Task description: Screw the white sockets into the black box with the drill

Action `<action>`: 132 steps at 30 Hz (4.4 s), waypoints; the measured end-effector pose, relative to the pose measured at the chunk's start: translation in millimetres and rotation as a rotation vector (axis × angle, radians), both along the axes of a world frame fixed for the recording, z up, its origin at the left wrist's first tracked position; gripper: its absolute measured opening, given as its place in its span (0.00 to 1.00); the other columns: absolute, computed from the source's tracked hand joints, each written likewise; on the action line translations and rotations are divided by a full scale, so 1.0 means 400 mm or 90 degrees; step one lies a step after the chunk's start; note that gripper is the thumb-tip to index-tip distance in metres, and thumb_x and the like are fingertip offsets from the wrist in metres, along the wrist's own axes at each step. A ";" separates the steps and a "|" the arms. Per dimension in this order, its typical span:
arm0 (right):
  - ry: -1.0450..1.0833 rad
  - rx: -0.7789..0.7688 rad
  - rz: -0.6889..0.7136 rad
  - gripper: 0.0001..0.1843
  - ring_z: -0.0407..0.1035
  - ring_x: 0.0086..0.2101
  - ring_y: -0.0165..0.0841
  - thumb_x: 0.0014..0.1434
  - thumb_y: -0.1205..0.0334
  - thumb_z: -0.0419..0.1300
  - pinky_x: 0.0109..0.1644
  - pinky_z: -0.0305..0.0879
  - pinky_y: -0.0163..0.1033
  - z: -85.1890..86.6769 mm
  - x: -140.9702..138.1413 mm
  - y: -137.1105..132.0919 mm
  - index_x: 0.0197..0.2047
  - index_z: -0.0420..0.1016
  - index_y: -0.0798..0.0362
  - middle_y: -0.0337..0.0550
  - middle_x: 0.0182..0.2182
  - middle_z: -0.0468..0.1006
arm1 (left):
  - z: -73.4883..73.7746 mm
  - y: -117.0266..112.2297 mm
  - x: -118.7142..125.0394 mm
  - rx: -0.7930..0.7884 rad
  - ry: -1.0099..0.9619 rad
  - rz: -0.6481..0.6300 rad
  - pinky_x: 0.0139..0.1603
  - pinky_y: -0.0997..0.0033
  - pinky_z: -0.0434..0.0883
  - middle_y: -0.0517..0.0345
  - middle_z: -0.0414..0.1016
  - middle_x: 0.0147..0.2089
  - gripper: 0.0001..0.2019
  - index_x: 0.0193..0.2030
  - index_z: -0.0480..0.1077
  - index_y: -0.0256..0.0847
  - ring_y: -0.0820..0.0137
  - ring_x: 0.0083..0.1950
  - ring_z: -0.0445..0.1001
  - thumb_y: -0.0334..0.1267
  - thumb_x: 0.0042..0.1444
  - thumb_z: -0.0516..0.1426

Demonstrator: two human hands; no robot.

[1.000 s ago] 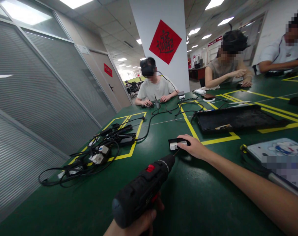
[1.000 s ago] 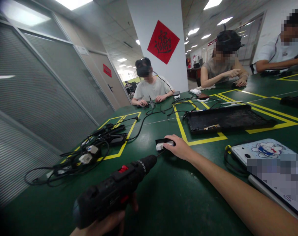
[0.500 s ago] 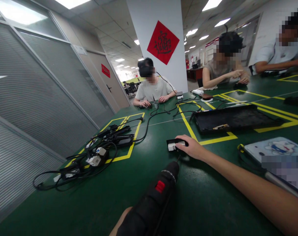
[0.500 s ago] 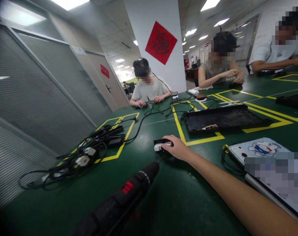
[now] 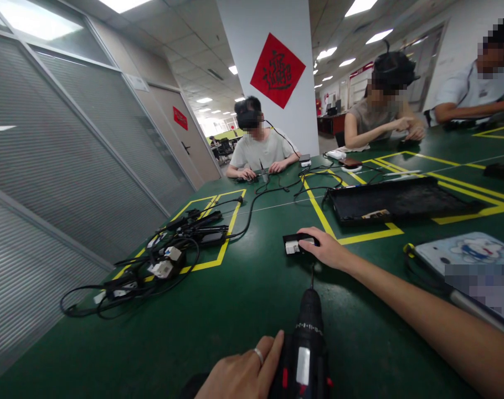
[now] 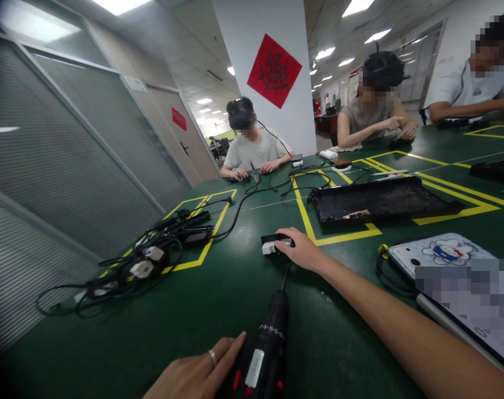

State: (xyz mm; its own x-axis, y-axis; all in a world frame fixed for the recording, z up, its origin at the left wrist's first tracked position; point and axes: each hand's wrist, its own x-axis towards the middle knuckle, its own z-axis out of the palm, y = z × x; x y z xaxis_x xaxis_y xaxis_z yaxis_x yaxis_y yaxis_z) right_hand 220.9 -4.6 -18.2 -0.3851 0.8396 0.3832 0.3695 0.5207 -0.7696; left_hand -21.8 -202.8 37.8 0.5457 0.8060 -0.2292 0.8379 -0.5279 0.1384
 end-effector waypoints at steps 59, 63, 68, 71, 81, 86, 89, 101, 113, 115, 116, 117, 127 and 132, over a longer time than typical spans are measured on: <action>0.464 -0.362 0.102 0.21 0.66 0.48 0.43 0.64 0.49 0.52 0.57 0.57 0.47 -0.031 0.021 0.052 0.45 0.74 0.60 0.52 0.45 0.72 | -0.031 0.350 0.086 0.316 -0.458 0.096 0.53 0.60 0.67 0.49 0.70 0.47 0.16 0.51 0.65 0.38 0.64 0.49 0.69 0.40 0.56 0.54; 0.471 -0.361 0.094 0.20 0.66 0.48 0.43 0.64 0.50 0.53 0.57 0.58 0.47 -0.036 0.023 0.054 0.45 0.73 0.60 0.52 0.44 0.73 | -0.019 0.315 -0.014 0.077 -0.626 0.242 0.50 0.62 0.70 0.50 0.73 0.44 0.19 0.53 0.63 0.35 0.66 0.45 0.73 0.40 0.55 0.55; 0.462 -0.347 0.075 0.20 0.65 0.48 0.43 0.64 0.50 0.54 0.56 0.58 0.46 -0.037 0.023 0.053 0.45 0.74 0.60 0.51 0.45 0.72 | -0.017 0.255 -0.187 0.078 -0.452 0.309 0.46 0.62 0.70 0.52 0.74 0.39 0.20 0.53 0.65 0.36 0.65 0.40 0.73 0.43 0.56 0.53; 0.453 -0.341 0.064 0.21 0.65 0.48 0.44 0.62 0.49 0.56 0.55 0.59 0.46 -0.037 0.021 0.051 0.44 0.74 0.60 0.51 0.45 0.72 | -0.006 0.242 -0.280 0.106 -0.273 0.254 0.47 0.63 0.68 0.55 0.71 0.37 0.20 0.54 0.66 0.40 0.65 0.39 0.71 0.43 0.56 0.52; 0.438 -0.309 0.073 0.21 0.66 0.47 0.44 0.62 0.48 0.56 0.54 0.59 0.47 -0.048 0.021 0.056 0.44 0.75 0.59 0.51 0.44 0.72 | 0.030 0.236 -0.434 -0.055 -0.096 0.230 0.51 0.65 0.67 0.56 0.71 0.45 0.11 0.41 0.72 0.45 0.63 0.47 0.70 0.38 0.53 0.51; 0.431 -0.304 0.067 0.21 0.66 0.46 0.44 0.62 0.48 0.56 0.54 0.59 0.47 -0.041 0.021 0.050 0.43 0.75 0.59 0.51 0.43 0.73 | 0.046 0.216 -0.481 -0.127 -0.057 0.286 0.49 0.63 0.67 0.54 0.70 0.45 0.12 0.41 0.72 0.44 0.61 0.48 0.69 0.39 0.51 0.53; 0.421 -0.300 0.065 0.21 0.65 0.47 0.44 0.62 0.48 0.56 0.53 0.59 0.46 -0.040 0.021 0.049 0.44 0.75 0.59 0.51 0.43 0.73 | 0.054 0.212 -0.473 -0.142 -0.053 0.279 0.49 0.63 0.67 0.55 0.69 0.45 0.11 0.40 0.72 0.43 0.62 0.47 0.69 0.40 0.51 0.54; 0.406 -0.296 0.052 0.21 0.66 0.46 0.43 0.61 0.47 0.56 0.53 0.60 0.46 -0.042 0.020 0.051 0.43 0.76 0.58 0.50 0.43 0.73 | 0.054 0.196 -0.475 -0.156 -0.045 0.294 0.47 0.65 0.66 0.54 0.70 0.45 0.13 0.41 0.72 0.43 0.60 0.48 0.69 0.37 0.48 0.55; 0.401 -0.288 0.039 0.21 0.67 0.44 0.42 0.60 0.48 0.57 0.49 0.62 0.43 -0.028 0.017 0.046 0.42 0.76 0.60 0.50 0.41 0.74 | 0.036 0.199 -0.556 -0.089 0.042 0.371 0.50 0.67 0.63 0.55 0.66 0.51 0.17 0.45 0.69 0.42 0.60 0.50 0.67 0.34 0.45 0.55; 0.399 -0.285 0.039 0.21 0.67 0.44 0.42 0.60 0.48 0.57 0.49 0.62 0.42 -0.029 0.017 0.045 0.42 0.76 0.60 0.50 0.41 0.74 | 0.040 0.189 -0.551 -0.071 0.015 0.356 0.54 0.66 0.61 0.56 0.63 0.54 0.19 0.48 0.66 0.44 0.61 0.54 0.66 0.35 0.46 0.55; 0.398 -0.284 0.042 0.21 0.67 0.44 0.42 0.61 0.49 0.57 0.49 0.62 0.42 -0.029 0.017 0.045 0.42 0.76 0.60 0.50 0.41 0.74 | 0.041 0.184 -0.547 -0.067 0.005 0.351 0.56 0.66 0.60 0.57 0.63 0.55 0.20 0.49 0.65 0.45 0.61 0.55 0.65 0.36 0.47 0.55; 0.397 -0.284 0.046 0.20 0.67 0.44 0.42 0.61 0.49 0.57 0.50 0.62 0.42 -0.029 0.017 0.045 0.42 0.76 0.59 0.49 0.41 0.74 | 0.041 0.180 -0.545 -0.067 -0.001 0.351 0.57 0.65 0.59 0.58 0.62 0.56 0.20 0.50 0.65 0.46 0.61 0.56 0.64 0.36 0.47 0.55; 0.387 -0.288 0.043 0.21 0.67 0.44 0.40 0.61 0.48 0.56 0.48 0.63 0.40 -0.024 0.020 0.039 0.43 0.76 0.59 0.48 0.41 0.74 | 0.123 0.196 -0.385 0.067 -0.116 0.320 0.60 0.58 0.58 0.58 0.69 0.53 0.15 0.49 0.68 0.44 0.60 0.55 0.65 0.45 0.56 0.52; 0.324 -0.245 0.034 0.19 0.66 0.43 0.38 0.60 0.50 0.56 0.49 0.61 0.39 -0.014 0.022 0.033 0.44 0.76 0.57 0.45 0.41 0.74 | 0.176 0.055 -0.086 0.043 -0.337 0.152 0.59 0.57 0.63 0.58 0.71 0.50 0.20 0.56 0.63 0.54 0.59 0.55 0.65 0.43 0.55 0.53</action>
State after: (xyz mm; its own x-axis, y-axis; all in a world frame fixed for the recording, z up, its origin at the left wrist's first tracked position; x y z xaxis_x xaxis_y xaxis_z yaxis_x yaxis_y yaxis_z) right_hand 229.5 8.5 -23.9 -0.2791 0.9383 0.2043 -0.1099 0.1801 -0.9775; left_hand -56.2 -180.9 108.4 0.3738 0.9240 0.0810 0.7608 -0.3553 0.5431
